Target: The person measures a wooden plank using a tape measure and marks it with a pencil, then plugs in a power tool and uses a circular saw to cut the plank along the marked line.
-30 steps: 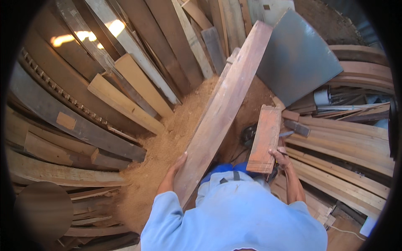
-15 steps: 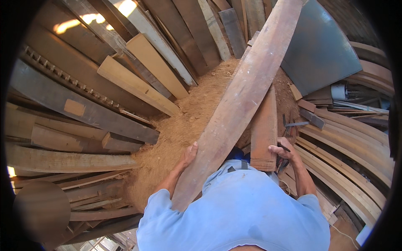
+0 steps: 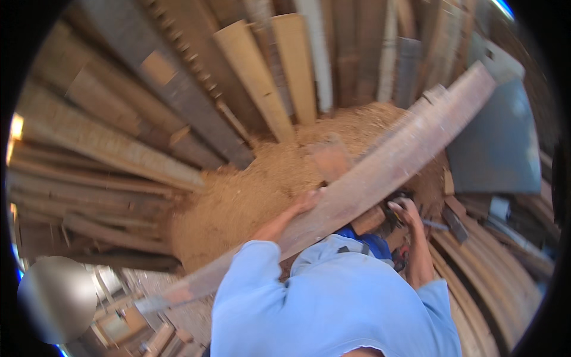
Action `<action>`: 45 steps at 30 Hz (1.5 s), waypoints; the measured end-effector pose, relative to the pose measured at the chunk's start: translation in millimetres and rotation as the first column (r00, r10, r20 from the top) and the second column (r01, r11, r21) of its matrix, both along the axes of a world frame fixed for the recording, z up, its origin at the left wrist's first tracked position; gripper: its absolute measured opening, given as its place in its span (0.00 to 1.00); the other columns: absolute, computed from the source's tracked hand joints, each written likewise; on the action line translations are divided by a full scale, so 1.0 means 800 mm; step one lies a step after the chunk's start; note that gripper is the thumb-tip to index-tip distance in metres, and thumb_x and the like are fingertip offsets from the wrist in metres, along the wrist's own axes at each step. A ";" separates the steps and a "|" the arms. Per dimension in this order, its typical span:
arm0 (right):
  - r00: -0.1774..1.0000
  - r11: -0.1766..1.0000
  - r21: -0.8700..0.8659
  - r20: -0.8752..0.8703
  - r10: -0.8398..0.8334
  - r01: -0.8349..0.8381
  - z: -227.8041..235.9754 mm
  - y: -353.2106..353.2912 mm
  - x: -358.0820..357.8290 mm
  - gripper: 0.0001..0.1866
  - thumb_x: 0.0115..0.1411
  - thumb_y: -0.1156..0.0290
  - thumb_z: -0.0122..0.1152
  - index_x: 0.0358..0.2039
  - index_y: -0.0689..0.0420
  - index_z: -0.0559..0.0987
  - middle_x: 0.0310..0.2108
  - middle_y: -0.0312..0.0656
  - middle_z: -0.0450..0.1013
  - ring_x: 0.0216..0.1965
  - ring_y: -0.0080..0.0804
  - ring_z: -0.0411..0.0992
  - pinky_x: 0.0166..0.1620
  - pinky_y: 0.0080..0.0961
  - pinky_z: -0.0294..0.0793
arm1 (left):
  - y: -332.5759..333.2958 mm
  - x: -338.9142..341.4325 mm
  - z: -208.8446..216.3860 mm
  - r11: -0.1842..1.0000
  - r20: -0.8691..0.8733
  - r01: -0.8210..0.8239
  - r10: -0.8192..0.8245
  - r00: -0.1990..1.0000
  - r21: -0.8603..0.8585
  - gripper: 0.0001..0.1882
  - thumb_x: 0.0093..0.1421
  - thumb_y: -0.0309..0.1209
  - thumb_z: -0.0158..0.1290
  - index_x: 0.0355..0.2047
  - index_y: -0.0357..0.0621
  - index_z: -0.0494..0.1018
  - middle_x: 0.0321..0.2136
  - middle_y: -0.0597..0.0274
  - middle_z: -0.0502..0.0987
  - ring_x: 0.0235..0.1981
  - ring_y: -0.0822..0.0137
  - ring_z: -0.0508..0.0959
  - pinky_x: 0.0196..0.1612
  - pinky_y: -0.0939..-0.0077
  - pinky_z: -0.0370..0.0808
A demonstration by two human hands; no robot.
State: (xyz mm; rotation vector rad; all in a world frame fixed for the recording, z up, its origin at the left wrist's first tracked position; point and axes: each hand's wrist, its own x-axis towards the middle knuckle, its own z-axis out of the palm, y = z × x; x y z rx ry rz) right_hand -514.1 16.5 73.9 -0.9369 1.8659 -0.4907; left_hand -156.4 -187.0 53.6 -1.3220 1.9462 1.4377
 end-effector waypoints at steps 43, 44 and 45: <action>0.771 0.912 0.410 0.582 -0.259 -0.004 -0.043 0.083 0.006 0.06 0.52 0.71 0.65 0.27 0.60 0.82 0.26 0.37 0.77 0.33 0.29 0.75 0.40 0.28 0.73 | 0.109 0.017 0.065 0.842 0.241 -0.227 0.380 0.893 -0.489 0.43 0.59 0.54 0.53 0.68 0.46 0.53 0.70 0.40 0.43 0.71 0.41 0.44 0.68 0.42 0.45; 0.740 0.888 0.459 0.598 -0.307 -0.003 -0.040 0.085 -0.006 0.04 0.51 0.72 0.65 0.26 0.59 0.81 0.25 0.36 0.77 0.33 0.29 0.75 0.40 0.27 0.73 | 0.139 0.018 0.062 0.793 0.216 -0.253 0.431 0.876 -0.554 0.44 0.59 0.54 0.53 0.68 0.47 0.52 0.71 0.40 0.40 0.71 0.40 0.41 0.68 0.42 0.42; 0.783 0.912 0.405 0.590 -0.199 -0.073 -0.039 0.082 -0.013 0.04 0.50 0.72 0.64 0.27 0.59 0.81 0.25 0.36 0.76 0.34 0.29 0.75 0.40 0.27 0.73 | 0.177 0.024 0.048 0.737 0.192 -0.277 0.482 0.855 -0.617 0.45 0.58 0.53 0.54 0.69 0.47 0.50 0.71 0.39 0.37 0.71 0.39 0.39 0.69 0.42 0.40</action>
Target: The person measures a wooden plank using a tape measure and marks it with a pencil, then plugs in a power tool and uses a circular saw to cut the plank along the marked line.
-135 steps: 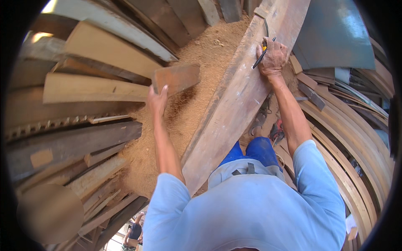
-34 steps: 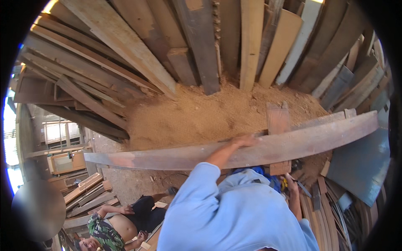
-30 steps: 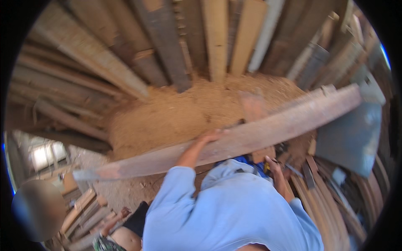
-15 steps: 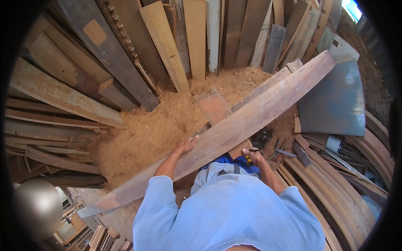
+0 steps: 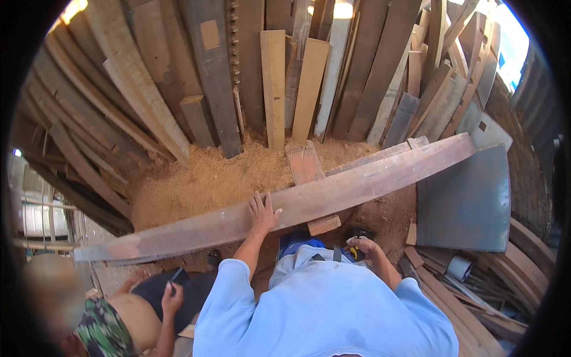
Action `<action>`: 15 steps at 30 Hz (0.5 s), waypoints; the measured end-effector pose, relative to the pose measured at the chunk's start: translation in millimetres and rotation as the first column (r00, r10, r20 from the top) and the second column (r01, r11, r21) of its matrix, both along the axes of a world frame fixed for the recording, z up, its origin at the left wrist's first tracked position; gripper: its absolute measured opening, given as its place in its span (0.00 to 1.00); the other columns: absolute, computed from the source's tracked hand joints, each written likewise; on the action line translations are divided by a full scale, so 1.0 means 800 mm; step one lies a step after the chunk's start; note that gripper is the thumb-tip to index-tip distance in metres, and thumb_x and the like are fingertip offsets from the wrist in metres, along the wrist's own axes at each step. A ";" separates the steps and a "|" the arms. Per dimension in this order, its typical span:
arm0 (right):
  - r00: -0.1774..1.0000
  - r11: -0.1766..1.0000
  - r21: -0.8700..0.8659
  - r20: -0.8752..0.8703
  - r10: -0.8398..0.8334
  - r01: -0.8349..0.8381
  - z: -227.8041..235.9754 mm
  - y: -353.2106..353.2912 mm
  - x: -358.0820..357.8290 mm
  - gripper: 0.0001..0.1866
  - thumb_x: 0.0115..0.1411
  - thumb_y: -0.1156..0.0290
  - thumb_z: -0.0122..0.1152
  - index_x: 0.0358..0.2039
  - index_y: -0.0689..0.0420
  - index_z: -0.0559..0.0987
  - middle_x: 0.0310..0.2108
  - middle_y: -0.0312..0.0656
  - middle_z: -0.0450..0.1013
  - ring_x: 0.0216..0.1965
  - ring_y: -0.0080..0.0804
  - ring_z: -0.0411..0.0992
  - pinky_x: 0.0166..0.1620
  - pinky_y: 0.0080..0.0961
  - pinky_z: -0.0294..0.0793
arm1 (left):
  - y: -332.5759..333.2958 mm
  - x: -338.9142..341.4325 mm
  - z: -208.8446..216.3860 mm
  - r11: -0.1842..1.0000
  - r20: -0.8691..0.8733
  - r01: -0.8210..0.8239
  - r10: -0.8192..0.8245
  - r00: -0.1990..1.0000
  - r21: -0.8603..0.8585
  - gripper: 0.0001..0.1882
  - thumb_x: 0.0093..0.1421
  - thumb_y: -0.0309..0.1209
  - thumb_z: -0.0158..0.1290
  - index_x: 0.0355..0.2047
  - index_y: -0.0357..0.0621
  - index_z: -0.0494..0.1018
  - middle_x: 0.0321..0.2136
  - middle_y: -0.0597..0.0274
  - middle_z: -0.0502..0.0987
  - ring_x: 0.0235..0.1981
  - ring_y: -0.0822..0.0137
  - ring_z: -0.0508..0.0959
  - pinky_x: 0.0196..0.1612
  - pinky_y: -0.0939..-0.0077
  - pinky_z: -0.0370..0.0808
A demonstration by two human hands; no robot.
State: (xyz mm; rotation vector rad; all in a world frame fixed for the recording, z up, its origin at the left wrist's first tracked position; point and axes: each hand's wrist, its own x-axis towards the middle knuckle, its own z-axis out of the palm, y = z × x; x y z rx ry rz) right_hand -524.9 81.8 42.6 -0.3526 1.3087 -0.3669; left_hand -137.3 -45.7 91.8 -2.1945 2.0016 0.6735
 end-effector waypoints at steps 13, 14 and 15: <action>0.387 0.401 -0.357 -0.922 -0.006 -0.844 0.115 -0.110 0.021 0.22 0.53 0.68 0.57 0.50 0.58 0.77 0.42 0.58 0.77 0.46 0.57 0.75 0.52 0.43 0.74 | 0.488 -0.045 -0.066 0.509 -0.417 -0.226 0.837 0.354 0.831 0.36 0.65 0.57 0.43 0.66 0.50 0.60 0.66 0.52 0.58 0.66 0.49 0.59 0.65 0.47 0.56; 0.379 0.395 -0.335 -0.925 0.035 -0.855 0.125 -0.113 0.036 0.22 0.53 0.69 0.56 0.49 0.57 0.77 0.42 0.58 0.77 0.46 0.57 0.75 0.51 0.43 0.74 | 0.512 -0.041 -0.050 0.477 -0.405 -0.252 0.868 0.289 0.842 0.35 0.65 0.57 0.43 0.66 0.50 0.61 0.65 0.53 0.60 0.65 0.50 0.60 0.64 0.48 0.57; 0.368 0.397 -0.315 -0.927 0.064 -0.862 0.132 -0.116 0.043 0.21 0.53 0.69 0.56 0.49 0.57 0.78 0.41 0.57 0.77 0.46 0.57 0.75 0.51 0.43 0.74 | 0.520 -0.038 -0.035 0.466 -0.407 -0.268 0.879 0.248 0.844 0.34 0.66 0.56 0.42 0.65 0.50 0.62 0.64 0.54 0.62 0.64 0.51 0.62 0.64 0.49 0.59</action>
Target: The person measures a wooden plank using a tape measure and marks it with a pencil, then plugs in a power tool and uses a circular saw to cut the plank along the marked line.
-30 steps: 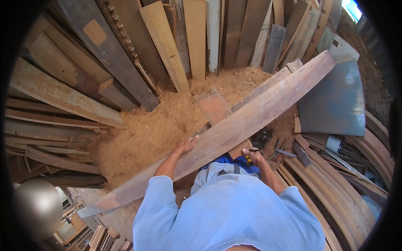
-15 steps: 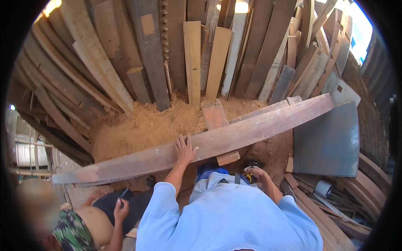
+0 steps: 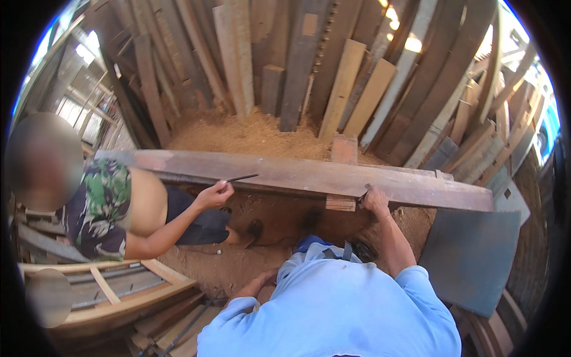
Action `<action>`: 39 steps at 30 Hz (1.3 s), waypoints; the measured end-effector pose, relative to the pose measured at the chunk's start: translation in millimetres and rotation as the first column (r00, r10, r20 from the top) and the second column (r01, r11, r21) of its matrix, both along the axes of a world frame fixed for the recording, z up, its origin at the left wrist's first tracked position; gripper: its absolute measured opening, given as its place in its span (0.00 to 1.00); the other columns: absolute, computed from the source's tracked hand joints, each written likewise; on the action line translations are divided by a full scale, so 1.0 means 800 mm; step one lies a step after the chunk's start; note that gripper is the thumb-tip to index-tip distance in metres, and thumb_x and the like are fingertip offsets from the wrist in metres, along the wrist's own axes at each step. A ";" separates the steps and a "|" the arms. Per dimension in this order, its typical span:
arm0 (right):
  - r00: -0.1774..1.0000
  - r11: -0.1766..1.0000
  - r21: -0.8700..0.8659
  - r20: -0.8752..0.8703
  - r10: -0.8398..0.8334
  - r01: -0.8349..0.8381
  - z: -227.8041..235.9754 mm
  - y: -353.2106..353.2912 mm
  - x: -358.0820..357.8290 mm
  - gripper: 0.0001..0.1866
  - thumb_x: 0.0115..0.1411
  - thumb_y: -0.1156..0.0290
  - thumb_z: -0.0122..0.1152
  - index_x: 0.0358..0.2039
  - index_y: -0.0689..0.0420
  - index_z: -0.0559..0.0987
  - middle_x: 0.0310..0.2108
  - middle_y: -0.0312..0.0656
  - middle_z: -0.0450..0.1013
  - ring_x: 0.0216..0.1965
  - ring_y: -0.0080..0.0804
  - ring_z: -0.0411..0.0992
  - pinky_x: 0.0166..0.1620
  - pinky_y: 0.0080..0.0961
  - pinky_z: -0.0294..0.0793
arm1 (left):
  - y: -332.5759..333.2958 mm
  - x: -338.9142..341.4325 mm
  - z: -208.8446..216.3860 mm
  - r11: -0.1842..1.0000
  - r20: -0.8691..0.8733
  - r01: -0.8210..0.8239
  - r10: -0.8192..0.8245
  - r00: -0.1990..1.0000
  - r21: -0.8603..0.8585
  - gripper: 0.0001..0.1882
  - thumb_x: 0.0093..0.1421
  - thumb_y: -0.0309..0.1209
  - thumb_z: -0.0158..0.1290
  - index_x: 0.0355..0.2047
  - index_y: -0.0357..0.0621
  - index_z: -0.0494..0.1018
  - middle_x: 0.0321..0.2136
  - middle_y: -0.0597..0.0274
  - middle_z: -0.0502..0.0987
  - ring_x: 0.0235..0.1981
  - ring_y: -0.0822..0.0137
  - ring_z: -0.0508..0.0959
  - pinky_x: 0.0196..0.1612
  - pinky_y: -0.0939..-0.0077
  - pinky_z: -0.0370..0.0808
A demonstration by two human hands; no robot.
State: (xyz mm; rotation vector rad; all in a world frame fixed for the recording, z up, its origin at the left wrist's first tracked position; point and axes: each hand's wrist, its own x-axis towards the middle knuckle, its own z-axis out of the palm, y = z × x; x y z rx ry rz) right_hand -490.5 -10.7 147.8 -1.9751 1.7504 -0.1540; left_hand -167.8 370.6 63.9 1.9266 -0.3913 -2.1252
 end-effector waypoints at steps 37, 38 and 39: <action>0.909 0.966 0.177 -0.341 0.240 -0.189 -0.008 -0.044 0.103 0.22 0.57 0.67 0.55 0.53 0.54 0.73 0.51 0.54 0.72 0.54 0.52 0.71 0.51 0.46 0.74 | -0.012 0.029 0.251 0.812 -0.267 -0.518 0.580 0.770 0.269 0.31 0.64 0.52 0.52 0.55 0.37 0.71 0.53 0.48 0.74 0.50 0.60 0.77 0.54 0.64 0.75; 0.912 0.960 0.121 -0.302 0.278 -0.252 -0.012 -0.035 0.113 0.22 0.56 0.66 0.56 0.52 0.55 0.74 0.50 0.54 0.72 0.53 0.54 0.71 0.51 0.46 0.74 | -0.008 0.029 0.242 0.827 -0.315 -0.511 0.562 0.765 0.235 0.32 0.62 0.53 0.54 0.54 0.37 0.72 0.51 0.48 0.76 0.48 0.60 0.78 0.51 0.64 0.77; 0.910 0.947 0.070 -0.264 0.321 -0.314 -0.019 -0.022 0.124 0.22 0.55 0.66 0.57 0.51 0.56 0.74 0.49 0.55 0.73 0.52 0.55 0.71 0.52 0.46 0.74 | 0.000 0.026 0.231 0.831 -0.360 -0.513 0.556 0.749 0.216 0.31 0.62 0.52 0.54 0.53 0.37 0.73 0.49 0.48 0.77 0.46 0.61 0.79 0.50 0.64 0.78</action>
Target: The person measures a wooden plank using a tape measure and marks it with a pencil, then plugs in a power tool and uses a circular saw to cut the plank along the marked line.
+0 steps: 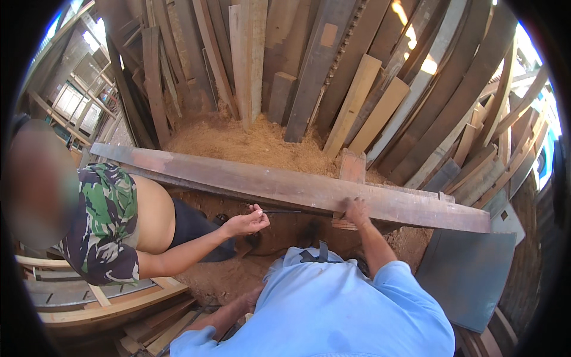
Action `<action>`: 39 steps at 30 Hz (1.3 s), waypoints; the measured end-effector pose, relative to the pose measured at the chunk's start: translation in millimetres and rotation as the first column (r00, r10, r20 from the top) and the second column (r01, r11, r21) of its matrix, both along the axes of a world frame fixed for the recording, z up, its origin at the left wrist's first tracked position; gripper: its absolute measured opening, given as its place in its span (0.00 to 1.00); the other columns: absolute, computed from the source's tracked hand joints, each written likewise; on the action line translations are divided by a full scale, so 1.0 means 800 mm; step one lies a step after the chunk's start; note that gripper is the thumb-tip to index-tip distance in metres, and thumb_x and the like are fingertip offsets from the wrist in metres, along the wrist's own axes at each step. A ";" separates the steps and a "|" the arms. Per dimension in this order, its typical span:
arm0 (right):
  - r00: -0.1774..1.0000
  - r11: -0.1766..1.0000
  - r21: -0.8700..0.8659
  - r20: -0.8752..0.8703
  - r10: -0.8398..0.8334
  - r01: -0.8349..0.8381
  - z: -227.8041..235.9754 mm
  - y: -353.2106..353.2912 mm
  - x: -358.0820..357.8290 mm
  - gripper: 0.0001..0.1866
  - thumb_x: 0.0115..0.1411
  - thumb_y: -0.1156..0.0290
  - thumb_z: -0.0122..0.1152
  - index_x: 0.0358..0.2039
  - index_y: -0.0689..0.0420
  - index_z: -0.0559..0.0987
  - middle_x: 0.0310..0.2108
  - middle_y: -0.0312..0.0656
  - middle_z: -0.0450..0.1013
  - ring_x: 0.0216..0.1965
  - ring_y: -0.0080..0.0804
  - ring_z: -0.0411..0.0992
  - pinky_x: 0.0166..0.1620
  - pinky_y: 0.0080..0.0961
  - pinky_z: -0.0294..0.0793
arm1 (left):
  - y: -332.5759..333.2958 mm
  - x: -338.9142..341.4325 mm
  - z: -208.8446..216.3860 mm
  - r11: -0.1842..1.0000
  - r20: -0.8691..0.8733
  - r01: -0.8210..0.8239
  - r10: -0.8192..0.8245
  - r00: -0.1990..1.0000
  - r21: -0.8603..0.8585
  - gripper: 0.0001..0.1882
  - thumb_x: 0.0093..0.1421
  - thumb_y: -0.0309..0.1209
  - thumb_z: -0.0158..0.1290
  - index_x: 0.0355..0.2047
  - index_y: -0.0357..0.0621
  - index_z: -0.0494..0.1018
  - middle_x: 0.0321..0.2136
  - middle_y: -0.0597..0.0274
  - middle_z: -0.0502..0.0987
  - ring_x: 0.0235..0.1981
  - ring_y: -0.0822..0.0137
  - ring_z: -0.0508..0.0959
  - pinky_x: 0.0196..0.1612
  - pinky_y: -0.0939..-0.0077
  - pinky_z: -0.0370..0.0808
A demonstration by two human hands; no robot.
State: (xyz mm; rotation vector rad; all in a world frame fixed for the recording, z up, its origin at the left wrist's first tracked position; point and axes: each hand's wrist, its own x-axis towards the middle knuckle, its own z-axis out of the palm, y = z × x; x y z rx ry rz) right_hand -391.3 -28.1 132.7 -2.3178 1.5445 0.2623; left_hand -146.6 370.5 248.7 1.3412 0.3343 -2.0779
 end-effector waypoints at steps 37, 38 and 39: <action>0.995 0.997 -0.061 0.094 -0.031 0.037 -0.035 0.014 0.042 0.17 0.54 0.72 0.57 0.46 0.58 0.74 0.46 0.56 0.73 0.50 0.55 0.71 0.52 0.45 0.72 | -0.007 -0.053 -0.017 0.900 0.061 -0.126 0.166 0.984 -0.417 0.17 0.64 0.39 0.54 0.50 0.46 0.75 0.43 0.57 0.79 0.39 0.67 0.80 0.44 0.66 0.77; 0.996 0.995 -0.102 0.088 -0.011 0.020 -0.030 0.019 0.045 0.16 0.54 0.72 0.58 0.44 0.58 0.75 0.43 0.52 0.74 0.47 0.51 0.73 0.50 0.42 0.73 | -0.007 -0.053 -0.014 0.898 0.060 -0.129 0.169 0.984 -0.420 0.17 0.64 0.39 0.54 0.50 0.47 0.75 0.43 0.57 0.79 0.39 0.67 0.80 0.44 0.66 0.77; 0.962 0.997 0.058 0.265 -0.068 0.054 -0.048 0.000 0.038 0.16 0.54 0.72 0.58 0.44 0.59 0.76 0.40 0.48 0.73 0.44 0.45 0.73 0.47 0.38 0.73 | -0.012 -0.053 -0.011 0.894 0.060 -0.125 0.167 0.984 -0.430 0.16 0.64 0.39 0.54 0.50 0.47 0.75 0.43 0.57 0.79 0.39 0.67 0.80 0.44 0.66 0.77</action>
